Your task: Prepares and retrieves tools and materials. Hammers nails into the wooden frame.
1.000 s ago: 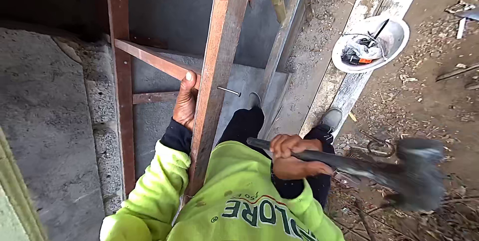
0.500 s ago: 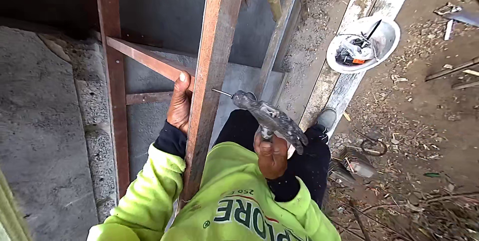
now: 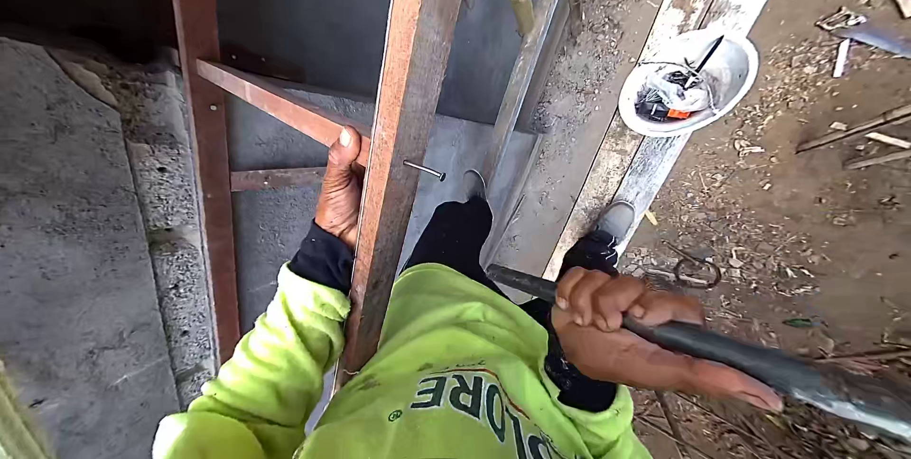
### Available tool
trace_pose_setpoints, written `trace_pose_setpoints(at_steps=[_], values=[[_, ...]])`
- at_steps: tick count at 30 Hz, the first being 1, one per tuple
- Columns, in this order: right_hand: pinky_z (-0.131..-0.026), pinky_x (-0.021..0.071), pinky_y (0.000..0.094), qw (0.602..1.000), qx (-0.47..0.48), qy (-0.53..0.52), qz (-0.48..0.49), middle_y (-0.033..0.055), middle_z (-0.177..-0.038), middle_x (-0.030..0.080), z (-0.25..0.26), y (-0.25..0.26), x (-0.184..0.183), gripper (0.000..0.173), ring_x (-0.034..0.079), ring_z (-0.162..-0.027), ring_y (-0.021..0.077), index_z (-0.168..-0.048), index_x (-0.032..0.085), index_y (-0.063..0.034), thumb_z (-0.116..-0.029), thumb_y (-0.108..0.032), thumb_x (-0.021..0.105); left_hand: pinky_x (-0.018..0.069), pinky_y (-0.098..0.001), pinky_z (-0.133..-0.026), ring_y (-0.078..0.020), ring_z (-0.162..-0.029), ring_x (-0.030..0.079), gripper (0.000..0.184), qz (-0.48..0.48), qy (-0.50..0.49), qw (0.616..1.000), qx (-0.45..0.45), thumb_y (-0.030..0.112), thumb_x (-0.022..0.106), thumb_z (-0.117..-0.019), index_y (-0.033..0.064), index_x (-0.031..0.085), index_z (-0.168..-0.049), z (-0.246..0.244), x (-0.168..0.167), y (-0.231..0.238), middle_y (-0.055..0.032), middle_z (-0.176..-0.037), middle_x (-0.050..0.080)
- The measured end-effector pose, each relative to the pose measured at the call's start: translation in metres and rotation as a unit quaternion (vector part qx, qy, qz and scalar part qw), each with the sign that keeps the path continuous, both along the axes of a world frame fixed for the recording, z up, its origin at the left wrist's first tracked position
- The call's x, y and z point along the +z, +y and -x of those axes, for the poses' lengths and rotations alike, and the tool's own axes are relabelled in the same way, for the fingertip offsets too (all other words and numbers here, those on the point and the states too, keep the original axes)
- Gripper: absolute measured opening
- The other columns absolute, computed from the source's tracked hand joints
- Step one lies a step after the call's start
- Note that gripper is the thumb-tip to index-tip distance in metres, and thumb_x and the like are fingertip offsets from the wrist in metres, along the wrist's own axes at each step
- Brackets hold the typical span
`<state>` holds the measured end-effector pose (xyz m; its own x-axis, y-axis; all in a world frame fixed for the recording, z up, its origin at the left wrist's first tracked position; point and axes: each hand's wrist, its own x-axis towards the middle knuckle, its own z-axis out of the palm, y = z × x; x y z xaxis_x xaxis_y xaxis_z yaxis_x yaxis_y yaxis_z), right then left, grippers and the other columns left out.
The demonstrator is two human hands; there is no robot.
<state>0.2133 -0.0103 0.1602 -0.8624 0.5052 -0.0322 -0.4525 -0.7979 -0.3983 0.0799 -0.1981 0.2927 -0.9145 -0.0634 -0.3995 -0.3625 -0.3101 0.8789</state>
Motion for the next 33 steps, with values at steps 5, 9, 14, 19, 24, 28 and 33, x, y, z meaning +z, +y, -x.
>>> trace_pose_setpoints(at_steps=[5, 9, 14, 19, 24, 28, 33], values=[[-0.044, 0.0444, 0.0240, 0.942, 0.155, -0.147, -0.259, -0.0048, -0.056, 0.048, -0.011, -0.069, -0.017, 0.061, 0.049, -0.047, 0.0035, -0.079, 0.059, -0.0107, -0.1036, -0.064, 0.042, 0.0612, -0.0245, -0.076, -0.0062, -0.083, 0.072, 0.025, 0.003, 0.003, 1.000, -0.007, 0.037, 0.061, -0.1000, 0.0186, 0.071, -0.087, -0.001, 0.000, -0.001, -0.0004, -0.084, 0.074], [-0.047, 0.0453, 0.0229, 0.995, 0.048, -0.049, -0.069, -0.0059, -0.058, 0.048, -0.002, -0.007, 0.000, 0.062, 0.047, -0.047, 0.0067, -0.085, 0.061, -0.0161, -0.0994, -0.072, 0.038, 0.0616, -0.0260, -0.077, -0.0075, -0.086, 0.073, 0.023, -0.004, -0.005, 1.000, 0.005, 0.036, 0.060, -0.1008, 0.0182, 0.072, -0.091, 0.000, 0.001, 0.001, -0.0016, -0.087, 0.075], [-0.045, 0.0450, 0.0225, 0.956, 0.108, -0.126, -0.242, -0.0048, -0.056, 0.048, -0.006, -0.067, -0.014, 0.061, 0.049, -0.047, 0.0037, -0.078, 0.059, -0.0111, -0.1043, -0.063, 0.041, 0.0620, -0.0264, -0.079, -0.0074, -0.089, 0.073, 0.024, 0.005, -0.008, 1.000, 0.011, 0.037, 0.055, -0.1028, 0.0192, 0.070, -0.096, 0.002, -0.001, 0.000, -0.0011, -0.091, 0.076], [-0.045, 0.0446, 0.0218, 0.988, 0.058, -0.088, -0.114, -0.0076, -0.057, 0.048, 0.004, 0.002, -0.003, 0.063, 0.047, -0.045, 0.0048, -0.083, 0.061, -0.0181, -0.0986, -0.074, 0.037, 0.0616, -0.0275, -0.081, -0.0088, -0.092, 0.073, 0.020, -0.034, -0.014, 0.999, 0.001, 0.037, 0.064, -0.0979, 0.0184, 0.071, -0.100, -0.001, -0.002, -0.002, -0.0026, -0.095, 0.076], [-0.044, 0.0427, 0.0229, 0.972, 0.110, -0.111, -0.177, -0.0062, -0.055, 0.045, -0.002, -0.059, -0.003, 0.064, 0.046, -0.045, 0.0048, -0.079, 0.057, -0.0147, -0.1033, -0.069, 0.034, 0.0621, -0.0273, -0.079, -0.0091, -0.091, 0.073, 0.024, -0.029, -0.026, 0.999, 0.008, 0.040, 0.065, -0.0965, 0.0176, 0.070, -0.102, 0.000, -0.002, -0.005, -0.0030, -0.094, 0.075], [-0.042, 0.0418, 0.0205, 0.964, 0.130, -0.136, -0.188, -0.0092, -0.056, 0.047, 0.000, -0.024, -0.001, 0.059, 0.045, -0.045, 0.0021, -0.083, 0.060, -0.0177, -0.1008, -0.070, 0.040, 0.0625, -0.0272, -0.078, -0.0084, -0.090, 0.073, 0.022, -0.010, -0.025, 1.000, 0.012, 0.039, 0.061, -0.0986, 0.0195, 0.069, -0.101, 0.002, -0.001, -0.001, -0.0022, -0.094, 0.076], [-0.050, 0.0479, 0.0265, 0.997, -0.023, 0.067, -0.042, -0.0030, -0.059, 0.048, 0.010, -0.024, 0.002, 0.064, 0.048, -0.047, 0.0117, -0.086, 0.059, -0.0171, -0.0980, -0.076, 0.037, 0.0619, -0.0271, -0.079, -0.0087, -0.091, 0.073, 0.025, -0.029, -0.027, 0.999, 0.008, 0.042, 0.064, -0.0974, 0.0179, 0.070, -0.103, -0.001, -0.001, -0.006, -0.0030, -0.095, 0.076]])
